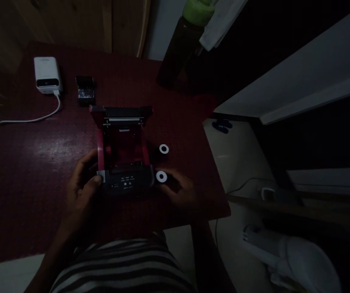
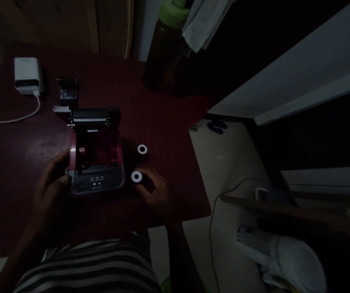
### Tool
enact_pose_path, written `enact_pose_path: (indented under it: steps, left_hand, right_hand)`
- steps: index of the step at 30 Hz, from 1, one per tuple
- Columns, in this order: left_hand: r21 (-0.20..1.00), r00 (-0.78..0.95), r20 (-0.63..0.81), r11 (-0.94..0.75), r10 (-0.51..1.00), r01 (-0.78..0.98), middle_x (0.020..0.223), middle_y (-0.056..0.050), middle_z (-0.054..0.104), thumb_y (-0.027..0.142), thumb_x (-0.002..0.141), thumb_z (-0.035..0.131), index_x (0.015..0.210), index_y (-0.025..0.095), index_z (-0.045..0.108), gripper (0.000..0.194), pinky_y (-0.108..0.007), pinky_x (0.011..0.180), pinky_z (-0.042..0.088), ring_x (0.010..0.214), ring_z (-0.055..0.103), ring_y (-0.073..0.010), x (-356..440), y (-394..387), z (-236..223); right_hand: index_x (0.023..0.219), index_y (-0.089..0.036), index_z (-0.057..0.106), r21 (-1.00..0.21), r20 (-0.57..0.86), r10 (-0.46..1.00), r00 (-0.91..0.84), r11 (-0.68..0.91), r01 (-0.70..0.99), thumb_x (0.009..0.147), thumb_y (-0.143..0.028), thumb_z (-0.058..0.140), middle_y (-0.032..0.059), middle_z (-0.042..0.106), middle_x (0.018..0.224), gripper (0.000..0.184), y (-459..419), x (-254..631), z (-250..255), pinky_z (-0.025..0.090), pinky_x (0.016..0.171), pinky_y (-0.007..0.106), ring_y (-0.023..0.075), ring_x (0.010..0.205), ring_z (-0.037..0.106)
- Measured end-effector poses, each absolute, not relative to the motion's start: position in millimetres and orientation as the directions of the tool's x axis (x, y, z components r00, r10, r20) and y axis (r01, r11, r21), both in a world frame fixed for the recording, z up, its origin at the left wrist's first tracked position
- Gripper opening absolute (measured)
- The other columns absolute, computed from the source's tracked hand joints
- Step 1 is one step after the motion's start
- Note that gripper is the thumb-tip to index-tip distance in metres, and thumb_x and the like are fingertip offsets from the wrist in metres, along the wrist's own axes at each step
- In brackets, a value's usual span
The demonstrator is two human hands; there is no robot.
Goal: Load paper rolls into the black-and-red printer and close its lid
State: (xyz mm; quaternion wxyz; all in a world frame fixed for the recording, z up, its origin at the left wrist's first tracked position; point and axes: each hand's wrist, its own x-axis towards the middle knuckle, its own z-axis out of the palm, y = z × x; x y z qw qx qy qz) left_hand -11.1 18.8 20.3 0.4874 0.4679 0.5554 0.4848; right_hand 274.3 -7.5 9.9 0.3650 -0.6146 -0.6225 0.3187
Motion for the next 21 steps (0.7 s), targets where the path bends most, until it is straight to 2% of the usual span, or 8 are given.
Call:
enact_pose_path:
  steps: [2,4,7,10,14,17,21]
  left_hand:
    - [0.996,-0.089,-0.067,0.072,0.994,0.049,0.159,-0.005,0.067,0.044,0.100,0.072,0.153,0.031,0.069,0.055,-0.042,0.112,0.058,0.151,0.058,-0.0358,-10.2,18.6,21.7]
    - [0.997,-0.086,-0.069,0.073,0.994,0.037,0.157,-0.005,0.068,0.043,0.100,0.071,0.153,0.031,0.068,0.055,-0.042,0.115,0.056,0.148,0.060,-0.0343,-9.4,18.8,22.5]
    - [0.996,-0.079,-0.084,0.085,0.993,0.012,0.155,-0.006,0.069,0.041,0.100,0.071,0.154,0.029,0.067,0.056,-0.044,0.117,0.055,0.145,0.063,-0.0336,-8.4,19.3,21.7]
    - [0.997,-0.051,-0.071,0.070,0.996,-0.031,0.157,-0.007,0.068,0.041,0.101,0.070,0.155,0.028,0.065,0.056,-0.048,0.122,0.052,0.146,0.063,-0.0340,-8.0,19.3,19.4]
    - [0.997,-0.035,-0.060,0.058,0.998,-0.057,0.159,-0.009,0.067,0.044,0.102,0.071,0.156,0.027,0.063,0.058,-0.050,0.126,0.048,0.149,0.061,-0.0350,-8.5,19.2,18.6]
    - [0.996,-0.035,-0.083,0.082,0.996,-0.045,0.158,-0.009,0.067,0.045,0.101,0.073,0.155,0.027,0.064,0.058,-0.050,0.127,0.047,0.149,0.060,-0.0355,-9.8,19.9,19.9]
    - [0.996,-0.030,-0.081,0.080,0.996,-0.034,0.155,-0.009,0.068,0.047,0.100,0.074,0.156,0.029,0.064,0.059,-0.050,0.126,0.049,0.149,0.061,-0.0358,-11.3,20.6,19.5]
  right_hand:
    - [0.123,-0.028,0.077,-0.827,0.080,0.997,-0.021,0.078,0.556,0.093,-0.020,0.071,0.0054,0.085,0.121,0.031,-5.6,277.2,38.4,0.065,0.101,0.046,0.0261,0.112,0.081]
    - [0.128,-0.029,0.074,-0.775,0.162,0.977,-0.136,0.211,0.596,0.096,-0.015,0.067,0.0050,0.083,0.124,0.035,3.0,274.1,70.6,0.064,0.101,0.044,0.0253,0.114,0.080]
    - [0.134,-0.023,0.071,-0.603,0.271,0.902,-0.337,0.432,0.671,0.100,-0.008,0.063,0.0092,0.081,0.128,0.038,30.1,250.9,103.5,0.060,0.108,0.047,0.0271,0.118,0.075]
    - [0.135,-0.015,0.071,-0.420,0.130,0.843,-0.522,0.524,0.741,0.104,-0.005,0.057,0.0147,0.080,0.128,0.036,61.4,214.3,110.2,0.058,0.105,0.048,0.0306,0.118,0.071]
    - [0.121,-0.013,0.077,-0.206,-0.107,0.850,-0.516,0.488,0.848,0.105,-0.001,0.052,0.0167,0.081,0.120,0.032,85.2,177.1,105.6,0.054,0.102,0.047,0.0329,0.116,0.070]
    - [0.113,-0.015,0.080,-0.147,-0.195,0.857,-0.477,0.456,0.878,0.104,-0.002,0.055,0.0158,0.084,0.112,0.029,94.5,167.2,104.0,0.052,0.098,0.044,0.0324,0.113,0.072]
    - [0.111,-0.020,0.083,-0.180,-0.298,0.845,-0.445,0.408,0.895,0.107,-0.006,0.057,0.0115,0.085,0.103,0.030,107.2,166.2,100.1,0.051,0.077,0.035,0.0263,0.092,0.077]
